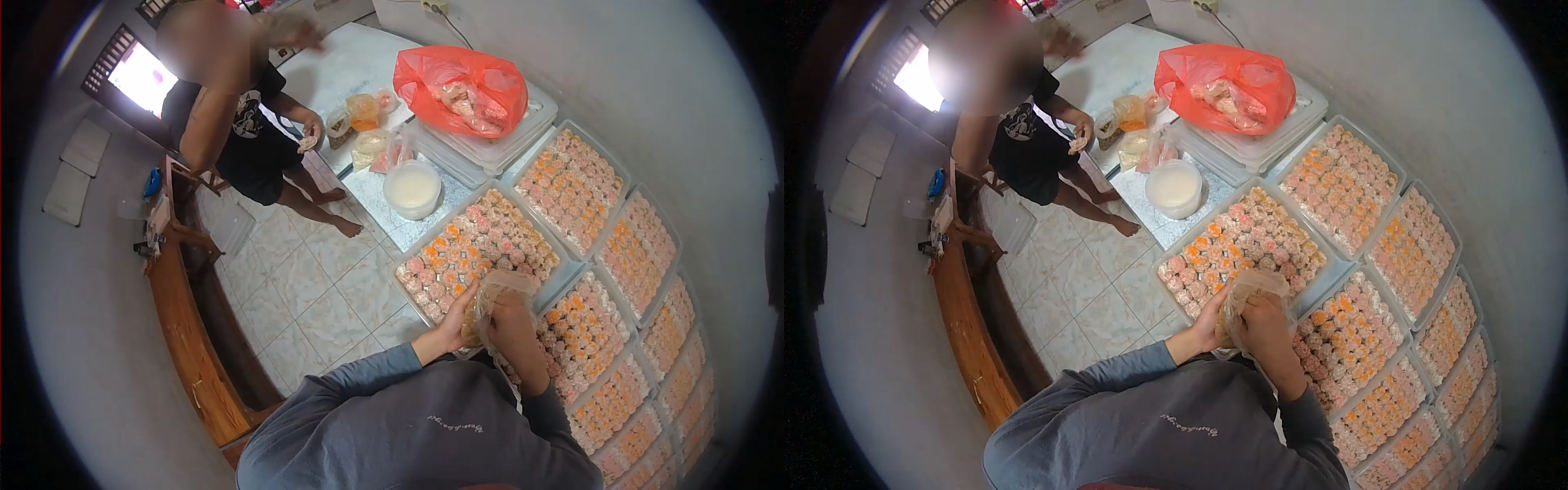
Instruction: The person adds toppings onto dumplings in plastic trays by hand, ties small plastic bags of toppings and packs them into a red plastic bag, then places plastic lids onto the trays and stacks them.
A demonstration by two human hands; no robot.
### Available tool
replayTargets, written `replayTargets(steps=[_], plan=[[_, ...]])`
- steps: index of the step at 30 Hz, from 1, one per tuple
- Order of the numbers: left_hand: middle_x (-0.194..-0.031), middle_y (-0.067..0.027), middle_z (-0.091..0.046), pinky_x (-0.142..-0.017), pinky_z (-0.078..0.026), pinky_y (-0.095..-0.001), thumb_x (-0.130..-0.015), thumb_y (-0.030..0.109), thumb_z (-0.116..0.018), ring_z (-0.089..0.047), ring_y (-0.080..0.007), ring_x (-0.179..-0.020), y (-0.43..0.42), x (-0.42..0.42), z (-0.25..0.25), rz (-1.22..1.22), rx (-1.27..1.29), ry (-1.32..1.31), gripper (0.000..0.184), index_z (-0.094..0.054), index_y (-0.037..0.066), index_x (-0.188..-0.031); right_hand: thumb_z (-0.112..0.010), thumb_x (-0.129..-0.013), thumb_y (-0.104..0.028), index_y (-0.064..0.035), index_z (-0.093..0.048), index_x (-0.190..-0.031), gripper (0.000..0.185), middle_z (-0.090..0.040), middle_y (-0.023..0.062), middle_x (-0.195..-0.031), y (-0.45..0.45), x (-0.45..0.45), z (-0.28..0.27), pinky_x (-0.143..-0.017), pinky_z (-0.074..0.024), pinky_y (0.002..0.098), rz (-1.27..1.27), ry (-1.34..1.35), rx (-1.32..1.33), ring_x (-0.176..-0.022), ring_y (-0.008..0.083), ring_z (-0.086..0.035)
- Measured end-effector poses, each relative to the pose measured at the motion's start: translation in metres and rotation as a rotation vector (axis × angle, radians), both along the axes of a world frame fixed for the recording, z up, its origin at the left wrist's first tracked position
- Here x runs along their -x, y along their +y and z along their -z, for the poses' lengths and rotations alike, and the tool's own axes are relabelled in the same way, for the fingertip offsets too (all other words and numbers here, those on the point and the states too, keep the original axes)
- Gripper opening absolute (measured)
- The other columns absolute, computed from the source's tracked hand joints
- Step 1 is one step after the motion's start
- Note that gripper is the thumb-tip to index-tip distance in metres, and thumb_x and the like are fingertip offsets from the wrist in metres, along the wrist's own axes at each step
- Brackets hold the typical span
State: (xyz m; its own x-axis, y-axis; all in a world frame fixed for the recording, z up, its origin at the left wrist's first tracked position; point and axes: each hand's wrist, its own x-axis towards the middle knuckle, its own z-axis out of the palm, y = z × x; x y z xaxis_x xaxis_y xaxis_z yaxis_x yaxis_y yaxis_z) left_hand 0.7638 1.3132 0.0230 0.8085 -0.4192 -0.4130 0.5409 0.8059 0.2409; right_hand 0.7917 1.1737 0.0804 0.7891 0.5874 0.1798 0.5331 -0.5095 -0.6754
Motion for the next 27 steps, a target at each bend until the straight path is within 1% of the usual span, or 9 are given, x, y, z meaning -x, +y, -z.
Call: replayTargets(steps=[3,6,10,12,13,15,23,25,27], plan=[[-0.14,-0.0093,-0.055,-0.106,-0.046,-0.0443,-0.103,0.057,-0.04,-0.054,-0.0244,-0.127,-0.002,-0.002,0.005,0.001,0.062,0.002,0.063,-0.046,0.012,-0.145,-0.066,-0.07,0.001,0.0005,-0.066,-0.087,0.017,-0.064,0.0178,-0.083,-0.002,-0.001,0.005,-0.073,-0.0477,0.0464,0.007,0.002,0.006,-0.083,0.0397,-0.061],[-0.139,-0.0096,-0.056,-0.105,-0.047,-0.0439,-0.102,0.057,-0.041,-0.055,-0.0242,-0.126,-0.003,-0.001,-0.007,0.006,0.005,0.038,0.063,-0.047,0.012,-0.145,-0.066,-0.071,0.0,0.0001,-0.066,-0.086,0.015,-0.064,0.0179,-0.082,-0.005,-0.003,0.008,-0.073,-0.0473,0.0462,0.003,-0.005,0.0,-0.082,0.0396,-0.061],[-0.139,-0.0101,-0.055,-0.104,-0.048,-0.0438,-0.102,0.057,-0.041,-0.055,-0.0243,-0.126,-0.007,0.009,0.009,0.051,0.05,0.07,0.062,-0.047,0.012,-0.145,-0.066,-0.071,-0.002,-0.0004,-0.066,-0.084,0.013,-0.064,0.0177,-0.081,-0.006,-0.002,0.011,-0.075,-0.0461,0.0465,0.004,-0.026,0.01,-0.079,0.0394,-0.06],[-0.139,-0.0107,-0.056,-0.103,-0.048,-0.0438,-0.102,0.056,-0.042,-0.056,-0.0249,-0.125,-0.01,-0.001,0.01,-0.075,-0.127,0.076,0.062,-0.047,0.011,-0.145,-0.066,-0.071,-0.002,-0.0005,-0.066,-0.084,0.014,-0.063,0.0176,-0.081,-0.003,-0.011,0.007,-0.076,-0.0458,0.0467,0.009,-0.096,0.005,-0.08,0.0394,-0.06],[-0.139,-0.0107,-0.056,-0.103,-0.048,-0.0438,-0.102,0.056,-0.042,-0.056,-0.0249,-0.125,-0.007,-0.005,0.013,-0.069,-0.134,0.072,0.062,-0.047,0.011,-0.145,-0.066,-0.07,-0.002,-0.0007,-0.066,-0.084,0.014,-0.063,0.0174,-0.081,-0.005,-0.004,0.006,-0.076,-0.0456,0.0468,-0.003,-0.091,0.029,-0.08,0.0394,-0.059],[-0.138,-0.0111,-0.057,-0.104,-0.047,-0.0441,-0.102,0.056,-0.042,-0.056,-0.0258,-0.125,-0.006,0.002,0.018,-0.008,-0.014,0.043,0.062,-0.047,0.011,-0.145,-0.066,-0.07,-0.002,-0.0007,-0.066,-0.084,0.014,-0.063,0.0174,-0.081,-0.006,0.001,0.007,-0.076,-0.0457,0.0468,-0.007,-0.047,0.028,-0.081,0.0393,-0.059],[-0.136,-0.0105,-0.058,-0.104,-0.048,-0.0443,-0.102,0.058,-0.042,-0.057,-0.0255,-0.123,-0.006,-0.002,0.0,-0.011,-0.022,0.08,0.064,-0.047,0.01,-0.144,-0.066,-0.069,-0.001,-0.0007,-0.066,-0.083,0.014,-0.063,0.0177,-0.081,-0.007,-0.005,0.011,-0.076,-0.0466,0.0474,-0.001,-0.003,0.015,-0.081,0.0396,-0.059],[-0.138,-0.0102,-0.057,-0.105,-0.047,-0.0449,-0.102,0.058,-0.042,-0.056,-0.0255,-0.125,-0.006,-0.002,0.003,0.003,0.028,0.065,0.065,-0.047,0.011,-0.145,-0.066,-0.073,-0.006,-0.0058,-0.07,-0.085,0.012,-0.066,0.0102,-0.083,-0.008,-0.005,0.008,-0.085,-0.0467,0.0431,0.006,0.015,0.128,-0.087,0.0333,-0.061],[-0.139,-0.0101,-0.056,-0.106,-0.046,-0.0449,-0.101,0.058,-0.042,-0.055,-0.0255,-0.126,-0.006,-0.002,0.004,-0.004,0.012,0.068,0.065,-0.046,0.011,-0.145,-0.066,-0.073,-0.005,-0.0056,-0.07,-0.085,0.013,-0.066,0.0101,-0.083,-0.006,-0.005,0.007,-0.085,-0.0466,0.0433,0.013,0.017,0.117,-0.087,0.0336,-0.061]])
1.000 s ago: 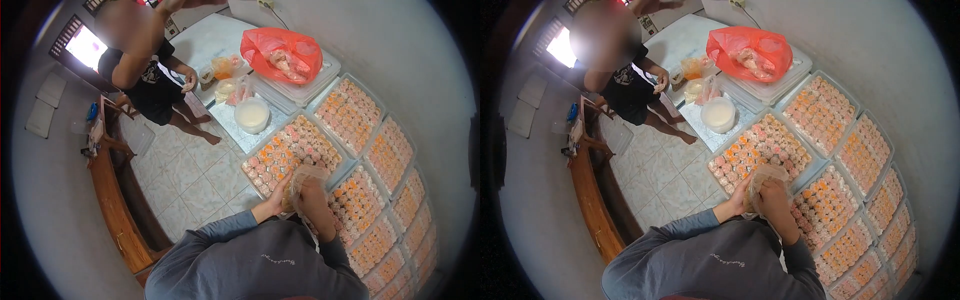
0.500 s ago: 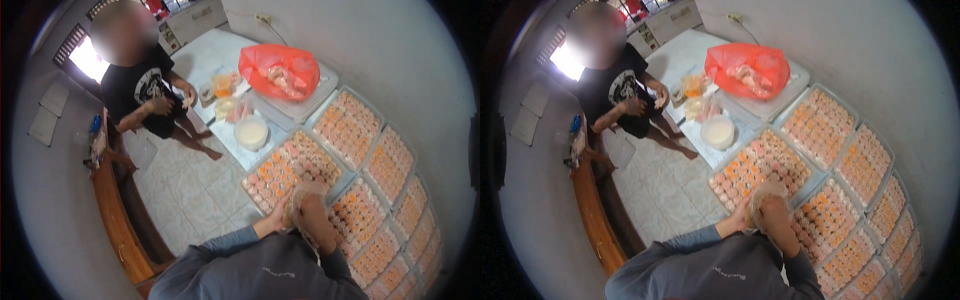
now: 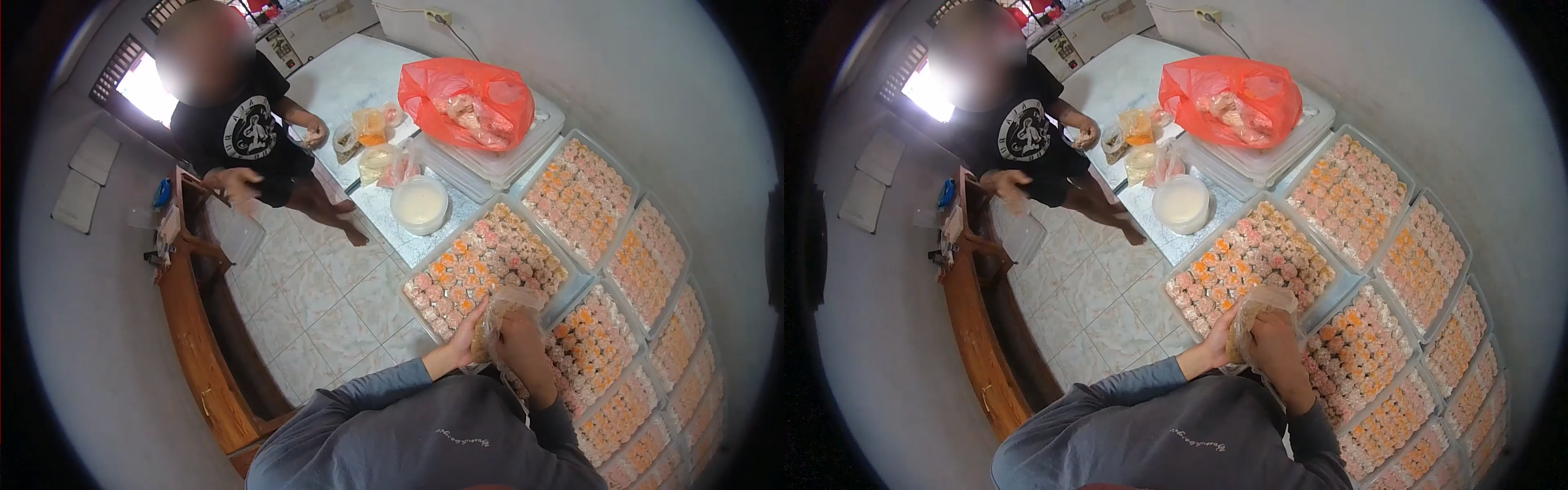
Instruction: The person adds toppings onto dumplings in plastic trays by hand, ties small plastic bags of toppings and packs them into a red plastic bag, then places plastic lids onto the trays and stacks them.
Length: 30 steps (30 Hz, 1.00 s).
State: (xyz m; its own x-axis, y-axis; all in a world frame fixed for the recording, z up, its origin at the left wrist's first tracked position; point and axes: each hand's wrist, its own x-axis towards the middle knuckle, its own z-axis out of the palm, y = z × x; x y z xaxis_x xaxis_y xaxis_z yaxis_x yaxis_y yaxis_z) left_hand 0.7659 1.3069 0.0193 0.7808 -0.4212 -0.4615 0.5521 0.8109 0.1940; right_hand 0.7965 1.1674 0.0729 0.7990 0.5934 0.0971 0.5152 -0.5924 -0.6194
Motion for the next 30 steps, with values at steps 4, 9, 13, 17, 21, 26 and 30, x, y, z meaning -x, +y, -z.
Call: replayTargets(steps=[4,9,13,17,21,26,30], plan=[[-0.142,-0.01,-0.054,-0.108,-0.045,-0.0448,-0.102,0.058,-0.042,-0.053,-0.0252,-0.129,0.001,-0.002,-0.003,0.014,0.023,0.018,0.065,-0.045,0.011,-0.146,-0.066,-0.072,-0.003,-0.0053,-0.07,-0.086,0.014,-0.066,0.0105,-0.084,0.001,-0.003,0.0,-0.085,-0.0464,0.0438,-0.008,0.013,-0.014,-0.087,0.0344,-0.061],[-0.143,-0.0102,-0.052,-0.109,-0.044,-0.0453,-0.103,0.056,-0.04,-0.051,-0.0251,-0.131,0.004,-0.005,-0.011,0.0,-0.02,0.05,0.063,-0.044,0.011,-0.147,-0.066,-0.072,-0.003,-0.0049,-0.069,-0.086,0.014,-0.066,0.0116,-0.084,0.005,-0.007,0.0,-0.085,-0.0459,0.0444,-0.02,0.008,-0.054,-0.088,0.0349,-0.061],[-0.144,-0.0101,-0.051,-0.109,-0.043,-0.0462,-0.105,0.051,-0.039,-0.051,-0.0257,-0.131,0.005,-0.006,-0.006,-0.039,-0.042,0.036,0.059,-0.041,0.012,-0.149,-0.067,-0.072,-0.003,-0.0044,-0.069,-0.085,0.013,-0.066,0.0119,-0.085,0.007,-0.011,-0.003,-0.086,-0.0456,0.0446,-0.037,-0.009,0.004,-0.088,0.0352,-0.062],[-0.147,-0.0093,-0.049,-0.11,-0.042,-0.0464,-0.106,0.048,-0.039,-0.05,-0.0257,-0.133,0.011,-0.008,0.001,-0.002,0.033,0.026,0.057,-0.036,0.015,-0.152,-0.067,-0.072,-0.003,-0.0031,-0.069,-0.084,0.012,-0.066,0.0124,-0.084,0.009,-0.012,0.004,-0.085,-0.0466,0.0449,-0.031,-0.004,-0.023,-0.086,0.0355,-0.062],[-0.15,-0.0082,-0.045,-0.112,-0.04,-0.0463,-0.106,0.045,-0.038,-0.047,-0.0253,-0.135,0.01,-0.01,0.003,-0.049,-0.006,0.01,0.055,-0.033,0.018,-0.154,-0.068,-0.071,-0.003,-0.0017,-0.068,-0.081,0.01,-0.065,0.013,-0.082,0.012,-0.014,0.002,-0.08,-0.0482,0.0453,-0.03,-0.034,-0.003,-0.084,0.0354,-0.062],[-0.151,-0.0079,-0.044,-0.113,-0.039,-0.0457,-0.107,0.044,-0.038,-0.046,-0.0249,-0.136,0.013,-0.01,0.006,-0.041,-0.035,0.037,0.054,-0.032,0.019,-0.154,-0.068,-0.07,-0.003,-0.0022,-0.067,-0.08,0.009,-0.065,0.0128,-0.08,0.014,-0.014,0.003,-0.078,-0.0487,0.0458,-0.027,-0.04,0.009,-0.082,0.0351,-0.063],[-0.151,-0.0081,-0.045,-0.113,-0.04,-0.0444,-0.107,0.044,-0.037,-0.046,-0.0245,-0.136,0.014,-0.009,0.015,-0.045,0.015,0.012,0.054,-0.033,0.017,-0.154,-0.069,-0.07,-0.005,-0.0036,-0.068,-0.081,0.011,-0.066,0.0125,-0.081,0.017,-0.016,0.002,-0.077,-0.0492,0.0456,-0.034,-0.038,-0.033,-0.082,0.0347,-0.063]])
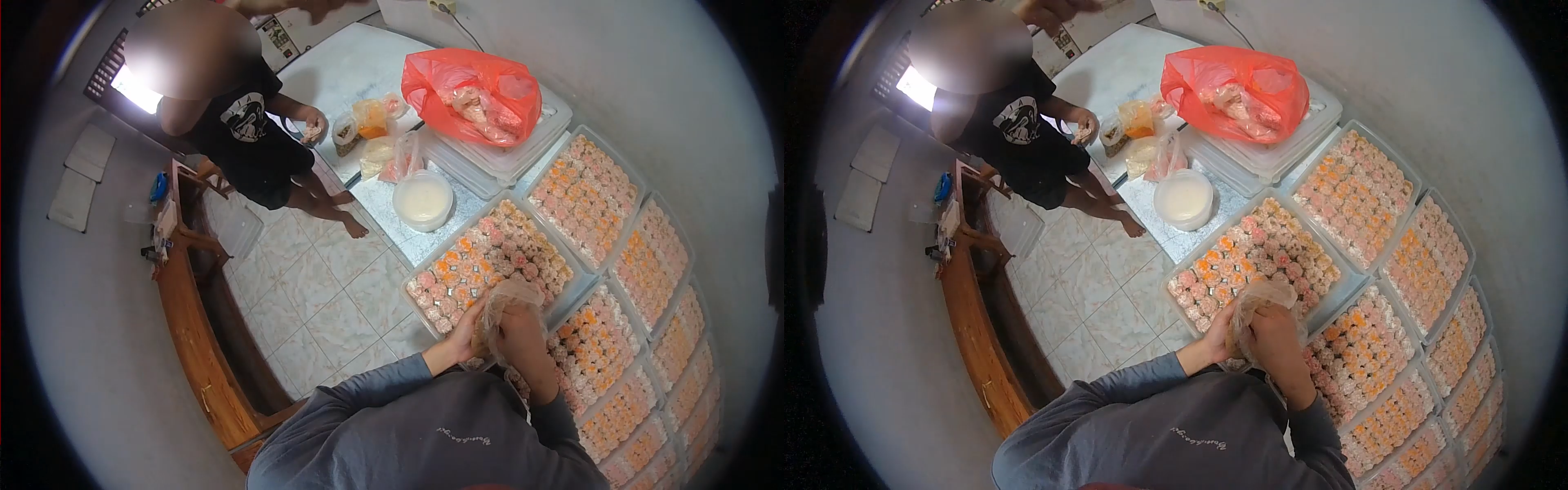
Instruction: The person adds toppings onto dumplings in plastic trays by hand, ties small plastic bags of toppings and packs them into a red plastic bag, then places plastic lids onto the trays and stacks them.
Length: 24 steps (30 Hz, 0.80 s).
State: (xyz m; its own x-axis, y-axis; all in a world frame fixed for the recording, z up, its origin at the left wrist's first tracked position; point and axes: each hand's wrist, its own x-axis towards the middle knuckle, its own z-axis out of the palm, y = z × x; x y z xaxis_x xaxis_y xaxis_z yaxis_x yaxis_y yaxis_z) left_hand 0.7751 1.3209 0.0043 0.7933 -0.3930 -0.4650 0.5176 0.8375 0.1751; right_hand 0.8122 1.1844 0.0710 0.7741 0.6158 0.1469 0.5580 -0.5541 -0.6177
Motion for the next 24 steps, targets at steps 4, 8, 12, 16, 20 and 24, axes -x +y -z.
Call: replayTargets(steps=[4,8,12,16,20,24], plan=[[-0.149,-0.0091,-0.047,-0.112,-0.04,-0.0444,-0.107,0.043,-0.035,-0.048,-0.0252,-0.135,0.002,-0.001,-0.005,0.036,-0.055,0.024,0.055,-0.036,0.012,-0.152,-0.07,-0.07,-0.007,-0.005,-0.068,-0.082,0.012,-0.066,0.0118,-0.081,0.002,0.0,-0.002,-0.076,-0.0497,0.0452,0.002,-0.006,-0.006,-0.081,0.0342,-0.064],[-0.147,-0.0101,-0.049,-0.111,-0.041,-0.0447,-0.107,0.044,-0.035,-0.049,-0.0261,-0.133,0.004,-0.002,-0.012,0.037,-0.068,0.037,0.055,-0.038,0.011,-0.151,-0.065,-0.067,0.001,-0.0018,-0.067,-0.086,0.018,-0.064,0.0169,-0.083,0.005,0.0,-0.006,-0.072,-0.0491,0.0472,-0.006,0.005,-0.049,-0.081,0.0396,-0.061],[-0.144,-0.011,-0.052,-0.11,-0.043,-0.0452,-0.106,0.045,-0.036,-0.051,-0.0267,-0.131,0.007,0.0,-0.009,0.056,-0.072,0.07,0.055,-0.042,0.01,-0.148,-0.066,-0.068,0.0,-0.0011,-0.067,-0.086,0.018,-0.064,0.0177,-0.083,0.006,0.001,-0.001,-0.073,-0.0483,0.0475,-0.006,0.006,-0.071,-0.082,0.0402,-0.061],[-0.142,-0.0111,-0.054,-0.109,-0.044,-0.0447,-0.105,0.045,-0.037,-0.053,-0.0263,-0.129,0.01,0.0,-0.016,0.038,-0.135,0.1,0.055,-0.046,0.009,-0.145,-0.065,-0.068,0.001,0.0,-0.067,-0.087,0.019,-0.065,0.0185,-0.084,0.009,0.003,-0.003,-0.075,-0.048,0.0479,0.001,0.043,-0.046,-0.084,0.0405,-0.061],[-0.14,-0.0105,-0.055,-0.108,-0.045,-0.0436,-0.105,0.045,-0.038,-0.054,-0.0254,-0.128,0.015,0.001,-0.013,0.034,-0.15,0.109,0.054,-0.047,0.009,-0.145,-0.067,-0.074,-0.007,-0.0043,-0.069,-0.086,0.013,-0.066,0.0115,-0.084,0.014,0.004,0.003,-0.08,-0.0502,0.0447,0.017,-0.003,0.002,-0.086,0.034,-0.065],[-0.139,-0.0098,-0.057,-0.108,-0.045,-0.0428,-0.105,0.045,-0.039,-0.055,-0.0246,-0.127,0.019,-0.001,-0.009,0.037,-0.137,0.088,0.053,-0.047,0.009,-0.144,-0.067,-0.075,-0.007,-0.0042,-0.068,-0.086,0.012,-0.067,0.0121,-0.086,0.018,0.002,0.003,-0.08,-0.0505,0.0452,0.023,0.016,0.031,-0.087,0.0345,-0.066]])
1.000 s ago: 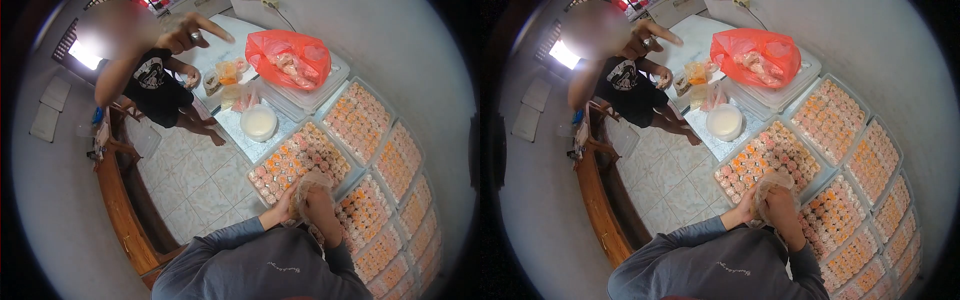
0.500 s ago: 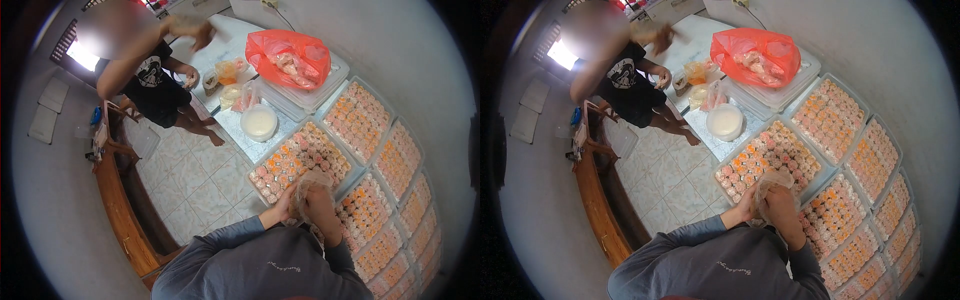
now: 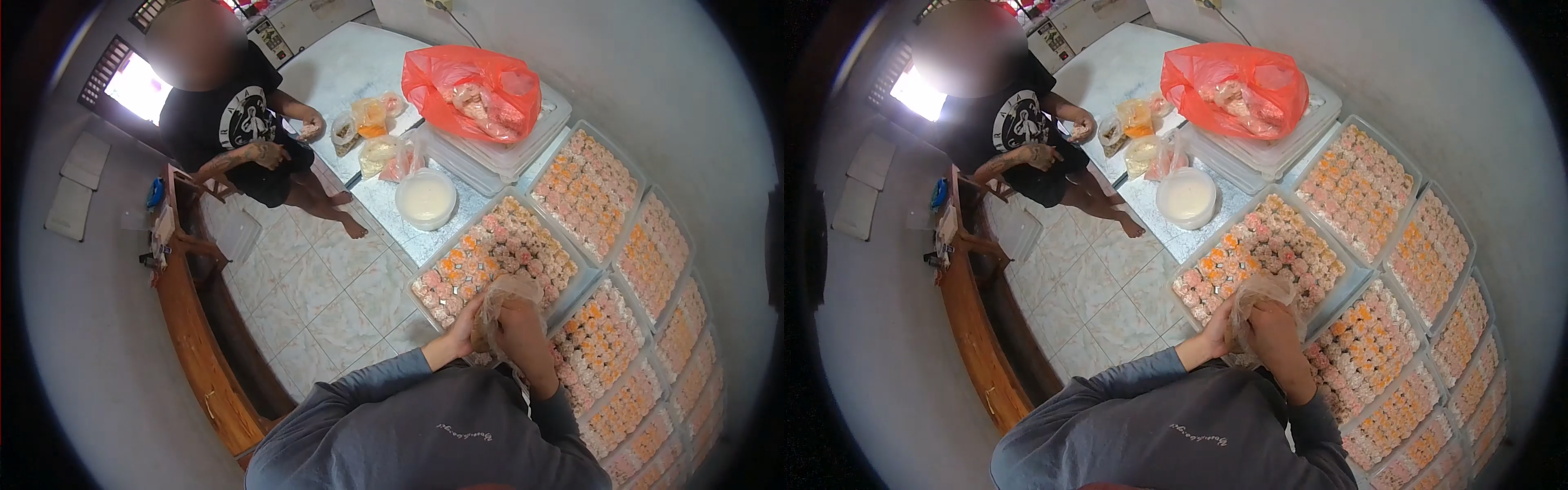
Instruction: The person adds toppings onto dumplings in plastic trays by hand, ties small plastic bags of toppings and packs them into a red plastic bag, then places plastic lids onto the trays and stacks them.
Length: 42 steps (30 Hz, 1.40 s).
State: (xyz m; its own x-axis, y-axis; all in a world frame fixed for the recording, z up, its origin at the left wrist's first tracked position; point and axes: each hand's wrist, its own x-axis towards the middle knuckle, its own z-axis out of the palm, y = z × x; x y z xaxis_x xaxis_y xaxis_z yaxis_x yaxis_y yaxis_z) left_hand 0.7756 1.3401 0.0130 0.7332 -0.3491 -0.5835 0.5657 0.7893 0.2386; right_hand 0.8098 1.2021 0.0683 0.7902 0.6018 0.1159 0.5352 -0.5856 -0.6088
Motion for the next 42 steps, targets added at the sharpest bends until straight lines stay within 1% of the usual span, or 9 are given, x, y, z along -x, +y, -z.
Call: replayTargets(steps=[11,14,17,19,24,26,32,35,42], plan=[[-0.139,-0.0121,-0.056,-0.105,-0.048,-0.0415,-0.105,0.052,-0.034,-0.055,-0.0248,-0.128,-0.003,-0.022,-0.012,0.197,-0.04,-0.1,0.061,-0.045,0.008,-0.145,-0.066,-0.07,-0.003,-0.0026,-0.067,-0.084,0.014,-0.063,0.0154,-0.081,-0.006,0.002,-0.011,-0.07,-0.0499,0.0452,0.183,0.055,-0.073,-0.079,0.0375,-0.062],[-0.136,-0.0112,-0.058,-0.103,-0.049,-0.0407,-0.106,0.052,-0.033,-0.058,-0.0245,-0.123,0.002,-0.022,-0.001,0.251,0.076,-0.059,0.06,-0.047,0.008,-0.144,-0.066,-0.071,-0.004,-0.0028,-0.067,-0.085,0.014,-0.063,0.0144,-0.085,-0.003,0.009,-0.013,-0.07,-0.0507,0.0444,0.246,0.037,-0.091,-0.08,0.0366,-0.063],[-0.132,-0.0107,-0.06,-0.1,-0.051,-0.0399,-0.105,0.055,-0.032,-0.061,-0.0245,-0.119,0.013,-0.019,0.007,0.226,0.112,-0.135,0.061,-0.048,0.008,-0.142,-0.066,-0.071,-0.003,-0.0032,-0.068,-0.088,0.016,-0.064,0.0128,-0.087,0.005,0.014,-0.008,-0.073,-0.0515,0.0434,0.227,0.069,0.033,-0.085,0.0352,-0.063],[-0.131,-0.0108,-0.06,-0.099,-0.052,-0.0394,-0.104,0.056,-0.032,-0.062,-0.0248,-0.117,0.026,-0.018,0.01,0.262,0.112,-0.093,0.063,-0.049,0.009,-0.141,-0.067,-0.072,-0.007,-0.0047,-0.07,-0.088,0.017,-0.066,0.0089,-0.089,0.021,0.018,-0.015,-0.083,-0.0516,0.0393,0.232,-0.093,0.116,-0.091,0.028,-0.065],[-0.129,-0.0104,-0.061,-0.097,-0.053,-0.0371,-0.103,0.061,-0.033,-0.063,-0.0234,-0.114,0.067,-0.037,-0.004,0.378,0.122,-0.15,0.066,-0.051,0.009,-0.139,-0.066,-0.072,-0.003,-0.0033,-0.068,-0.09,0.019,-0.065,0.0114,-0.089,0.069,0.029,-0.015,-0.083,-0.051,0.0408,0.39,-0.017,0.073,-0.092,0.0317,-0.063],[-0.136,-0.0112,-0.057,-0.103,-0.048,-0.0392,-0.105,0.054,-0.031,-0.057,-0.0239,-0.123,0.09,-0.045,0.004,0.448,0.237,-0.153,0.061,-0.048,0.006,-0.141,-0.064,-0.072,0.0,-0.0026,-0.067,-0.093,0.021,-0.065,0.0131,-0.091,0.094,0.031,-0.022,-0.079,-0.0523,0.0428,0.474,0.049,0.066,-0.09,0.0348,-0.062],[-0.132,-0.0115,-0.06,-0.104,-0.047,-0.039,-0.108,0.047,-0.031,-0.059,-0.0228,-0.12,0.175,-0.063,0.045,0.662,0.322,-0.082,0.055,-0.049,0.006,-0.14,-0.065,-0.067,0.006,0.0019,-0.065,-0.088,0.022,-0.063,0.0171,-0.089,0.202,0.033,-0.02,-0.08,-0.0526,0.0428,0.709,0.238,0.119,-0.09,0.0373,-0.061],[-0.131,-0.0102,-0.061,-0.103,-0.047,-0.0382,-0.108,0.044,-0.033,-0.06,-0.0213,-0.119,0.208,-0.08,0.026,0.689,0.348,-0.032,0.051,-0.049,0.006,-0.139,-0.066,-0.065,0.01,0.0027,-0.066,-0.092,0.028,-0.065,0.019,-0.096,0.249,0.026,-0.028,-0.081,-0.0531,0.0438,0.915,0.301,-0.004,-0.093,0.0403,-0.063],[-0.13,-0.0093,-0.062,-0.102,-0.048,-0.0365,-0.107,0.041,-0.04,-0.06,-0.0195,-0.117,0.238,-0.093,0.009,0.774,0.297,0.044,0.048,-0.05,0.005,-0.138,-0.066,-0.065,0.01,0.0032,-0.064,-0.087,0.023,-0.062,0.0183,-0.089,0.289,0.012,-0.054,-0.077,-0.0528,0.0451,1.023,0.309,0.067,-0.089,0.0398,-0.062]])
